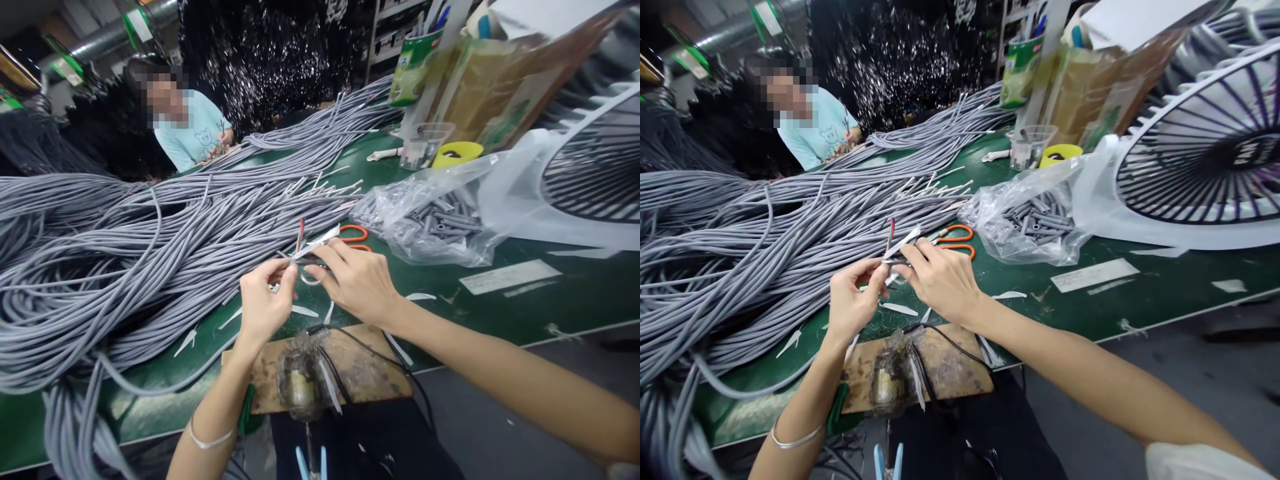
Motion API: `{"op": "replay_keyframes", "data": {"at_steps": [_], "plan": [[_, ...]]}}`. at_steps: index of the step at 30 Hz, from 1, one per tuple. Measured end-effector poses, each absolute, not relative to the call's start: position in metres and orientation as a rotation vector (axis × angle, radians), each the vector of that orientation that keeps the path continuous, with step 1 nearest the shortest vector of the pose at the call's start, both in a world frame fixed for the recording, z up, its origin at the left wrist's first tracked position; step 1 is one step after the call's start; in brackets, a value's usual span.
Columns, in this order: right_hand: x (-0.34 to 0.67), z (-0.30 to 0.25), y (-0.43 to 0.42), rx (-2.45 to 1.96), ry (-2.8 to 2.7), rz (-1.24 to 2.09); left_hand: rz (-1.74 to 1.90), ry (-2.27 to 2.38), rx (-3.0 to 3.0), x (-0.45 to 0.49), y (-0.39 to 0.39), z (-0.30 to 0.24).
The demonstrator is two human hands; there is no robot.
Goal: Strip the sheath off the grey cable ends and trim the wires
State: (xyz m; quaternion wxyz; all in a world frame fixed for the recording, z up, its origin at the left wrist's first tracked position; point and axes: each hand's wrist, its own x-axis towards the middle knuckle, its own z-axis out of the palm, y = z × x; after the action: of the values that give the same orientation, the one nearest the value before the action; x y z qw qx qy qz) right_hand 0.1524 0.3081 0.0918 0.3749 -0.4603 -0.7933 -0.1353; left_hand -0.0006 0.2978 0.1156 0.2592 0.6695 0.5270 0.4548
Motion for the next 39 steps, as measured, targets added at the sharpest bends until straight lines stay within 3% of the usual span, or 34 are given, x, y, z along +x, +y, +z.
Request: {"op": "replay_keyframes", "data": {"at_steps": [16,19,24,27,34,39], "plan": [[0.152,0.094,0.305,-1.146,-1.993,-0.452,1.350,1.510,1.986,0.003,0.295,0.107],[0.154,0.094,0.307,-1.160,-1.989,-0.235,1.330,1.551,2.056,0.002,0.295,0.108],[0.156,0.099,0.314,-1.064,-1.777,0.396,1.314,1.537,2.100,0.001,0.294,0.110],[0.156,0.101,0.317,-0.999,-1.690,0.520,1.294,1.490,2.190,0.002,0.293,0.110],[0.156,0.101,0.317,-0.981,-1.709,0.518,1.231,1.430,2.233,0.005,0.292,0.110],[0.155,0.097,0.315,-0.844,-1.739,0.113,1.149,1.369,1.877,0.008,0.292,0.110]]}}
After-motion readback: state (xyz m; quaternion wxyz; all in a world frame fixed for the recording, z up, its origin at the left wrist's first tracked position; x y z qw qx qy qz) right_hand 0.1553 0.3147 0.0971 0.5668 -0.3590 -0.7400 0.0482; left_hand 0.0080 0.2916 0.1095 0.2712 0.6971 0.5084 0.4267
